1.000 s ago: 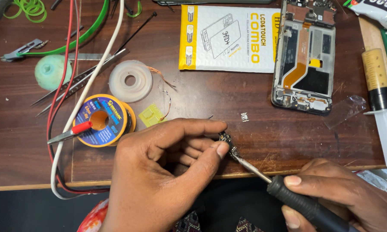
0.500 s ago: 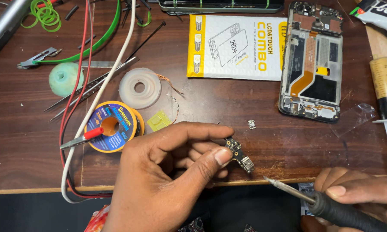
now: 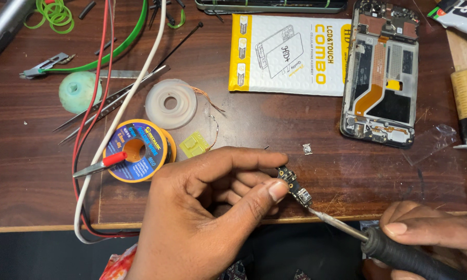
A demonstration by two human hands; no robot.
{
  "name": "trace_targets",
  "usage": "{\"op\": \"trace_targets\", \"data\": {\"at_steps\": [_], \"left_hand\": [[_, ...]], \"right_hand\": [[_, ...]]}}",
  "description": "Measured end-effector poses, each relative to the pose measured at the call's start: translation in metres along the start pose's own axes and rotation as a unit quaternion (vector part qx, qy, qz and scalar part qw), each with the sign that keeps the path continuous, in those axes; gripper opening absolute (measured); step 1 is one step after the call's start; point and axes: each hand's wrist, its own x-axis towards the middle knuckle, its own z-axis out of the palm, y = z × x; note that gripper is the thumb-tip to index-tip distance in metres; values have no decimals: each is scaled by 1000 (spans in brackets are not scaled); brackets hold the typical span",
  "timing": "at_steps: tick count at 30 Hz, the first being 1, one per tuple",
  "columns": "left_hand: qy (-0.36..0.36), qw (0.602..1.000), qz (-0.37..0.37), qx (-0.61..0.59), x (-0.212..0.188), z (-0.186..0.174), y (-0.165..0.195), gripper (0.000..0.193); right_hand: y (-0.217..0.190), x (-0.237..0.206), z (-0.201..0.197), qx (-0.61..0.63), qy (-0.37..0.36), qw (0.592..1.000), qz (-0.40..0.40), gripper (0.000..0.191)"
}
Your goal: The person solders a small circuit board using a soldering iron and flux, then cleans the board and a disassembled phone chassis with a toothbrush. The person places the circuit board into the phone chassis and connects a battery.
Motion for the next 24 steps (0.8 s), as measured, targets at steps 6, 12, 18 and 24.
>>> {"op": "trace_targets", "data": {"at_steps": [6, 12, 18, 24], "left_hand": [[-2, 1000, 1, 12, 0, 0, 0, 32], [3, 1000, 7, 14, -1, 1, -1, 32], [2, 1000, 5, 12, -1, 0, 0, 32], [4, 1000, 8, 22, -1, 1, -1, 32]], "right_hand": [[-16, 10, 19, -24, 70, 997, 24, 54], [-33, 19, 35, -82, 107, 990, 30, 46], [-36, 25, 40, -104, 128, 984, 62, 39], [-37, 22, 41, -108, 142, 982, 58, 39]]}}
